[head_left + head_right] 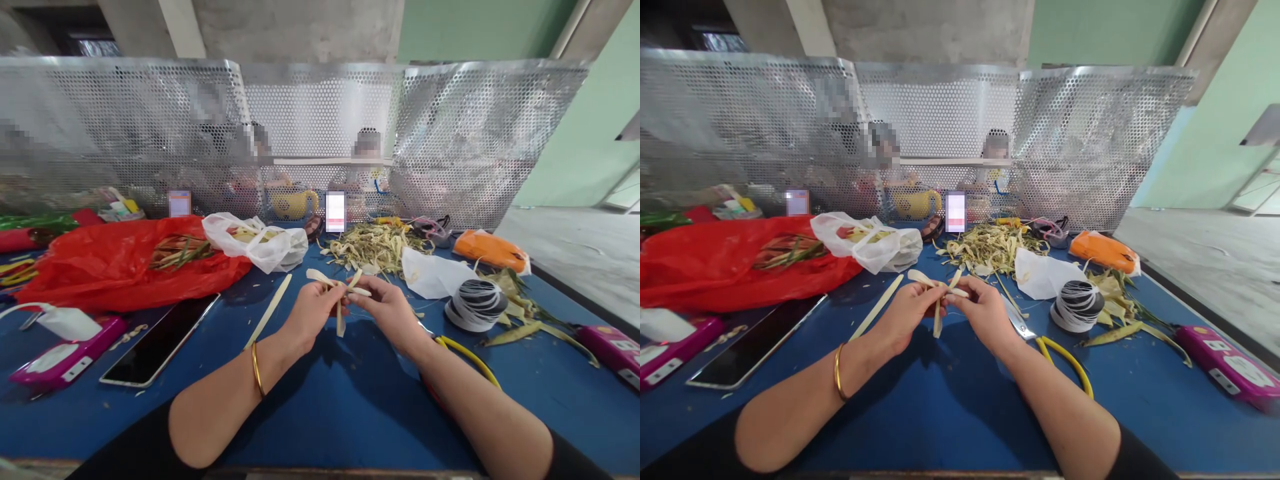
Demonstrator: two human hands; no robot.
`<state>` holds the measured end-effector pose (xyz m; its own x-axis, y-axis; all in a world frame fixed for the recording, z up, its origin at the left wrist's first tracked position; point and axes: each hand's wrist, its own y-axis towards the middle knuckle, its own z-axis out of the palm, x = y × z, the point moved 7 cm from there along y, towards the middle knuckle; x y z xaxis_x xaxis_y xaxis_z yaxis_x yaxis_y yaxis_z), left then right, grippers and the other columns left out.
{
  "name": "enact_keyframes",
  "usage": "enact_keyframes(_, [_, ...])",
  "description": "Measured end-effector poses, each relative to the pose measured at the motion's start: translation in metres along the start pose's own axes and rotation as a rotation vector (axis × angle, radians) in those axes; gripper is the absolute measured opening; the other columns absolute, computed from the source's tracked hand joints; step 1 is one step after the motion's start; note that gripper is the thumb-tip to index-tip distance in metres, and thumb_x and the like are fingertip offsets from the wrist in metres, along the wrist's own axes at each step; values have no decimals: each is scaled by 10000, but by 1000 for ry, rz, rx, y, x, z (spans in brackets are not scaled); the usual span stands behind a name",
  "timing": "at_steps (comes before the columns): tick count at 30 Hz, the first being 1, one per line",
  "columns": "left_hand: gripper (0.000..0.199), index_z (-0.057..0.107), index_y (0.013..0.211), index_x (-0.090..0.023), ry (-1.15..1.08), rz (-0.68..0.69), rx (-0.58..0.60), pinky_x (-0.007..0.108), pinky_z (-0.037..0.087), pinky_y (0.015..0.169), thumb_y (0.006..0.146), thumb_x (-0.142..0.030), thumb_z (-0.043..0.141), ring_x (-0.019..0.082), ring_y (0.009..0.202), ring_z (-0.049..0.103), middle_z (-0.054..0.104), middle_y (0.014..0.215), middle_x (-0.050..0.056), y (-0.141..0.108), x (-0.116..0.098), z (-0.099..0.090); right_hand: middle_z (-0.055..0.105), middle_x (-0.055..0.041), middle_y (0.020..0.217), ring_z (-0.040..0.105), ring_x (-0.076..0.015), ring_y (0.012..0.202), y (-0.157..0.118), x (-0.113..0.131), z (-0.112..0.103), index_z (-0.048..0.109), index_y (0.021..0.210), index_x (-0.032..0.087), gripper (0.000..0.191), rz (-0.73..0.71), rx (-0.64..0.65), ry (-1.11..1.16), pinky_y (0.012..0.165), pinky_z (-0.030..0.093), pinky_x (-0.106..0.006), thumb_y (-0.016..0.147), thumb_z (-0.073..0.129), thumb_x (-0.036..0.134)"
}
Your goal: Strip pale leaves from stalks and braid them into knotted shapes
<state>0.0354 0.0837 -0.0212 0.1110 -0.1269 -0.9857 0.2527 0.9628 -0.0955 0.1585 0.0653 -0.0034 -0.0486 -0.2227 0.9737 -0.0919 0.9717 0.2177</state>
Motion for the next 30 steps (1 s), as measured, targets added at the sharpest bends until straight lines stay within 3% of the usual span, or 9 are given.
enact_keyframes(4, [212, 682, 773, -122, -8, -82, 83, 232, 498, 592, 736, -330, 693, 101, 548, 585, 656, 677, 26, -4, 5, 8, 624, 13, 637, 569, -158, 647, -1, 2, -7, 641, 698, 198, 145, -25, -93, -62, 653, 443, -283, 753, 655, 331])
enact_keyframes(11, [223, 678, 778, -128, -140, -147, 231, 247, 502, 648, 687, -313, 761, 122, 622, 631, 696, 749, 53, -9, 4, 15, 616, 9, 642, 542, -148, 638, 1, -5, -21, 630, 709, 194, 177, -21, -168, -174, 632, 439, -272, 776, 638, 357])
enact_keyframes(14, [218, 671, 745, -128, -107, -119, 203, 251, 505, 644, 682, -314, 766, 125, 611, 630, 693, 724, 50, -8, 2, 13, 595, 27, 609, 529, -121, 586, 0, -7, -17, 639, 766, 186, 197, 64, -140, -15, 591, 435, -248, 754, 674, 379])
enact_keyframes(18, [230, 678, 736, -132, -49, -20, 125, 251, 508, 624, 708, -353, 737, 123, 588, 618, 688, 701, 36, -4, -4, 6, 655, 18, 709, 551, -82, 507, -5, -17, -1, 651, 905, 180, 287, 311, 12, 232, 512, 441, -215, 730, 730, 393])
enact_keyframes(22, [214, 677, 734, -136, -15, 57, 39, 236, 514, 624, 720, -344, 725, 121, 598, 627, 692, 698, 28, -1, -9, 0, 681, -18, 766, 522, -36, 495, -9, -27, 4, 709, 851, 135, 256, 461, 59, 369, 499, 433, -173, 672, 802, 293])
enact_keyframes(26, [187, 650, 699, -137, 24, 83, -10, 235, 520, 620, 748, -312, 694, 125, 598, 645, 705, 706, 37, 1, -11, -3, 588, 25, 584, 464, -43, 450, -7, -28, -1, 704, 737, 133, 227, 417, 11, 295, 455, 366, -187, 664, 793, 328])
enact_keyframes(30, [136, 665, 793, -139, 137, 148, -88, 246, 527, 613, 786, -271, 634, 152, 630, 679, 728, 760, 49, 3, -13, -11, 557, 35, 550, 478, -78, 441, -7, -19, -5, 616, 637, 169, 208, 269, -52, -31, 477, 363, -224, 770, 645, 326])
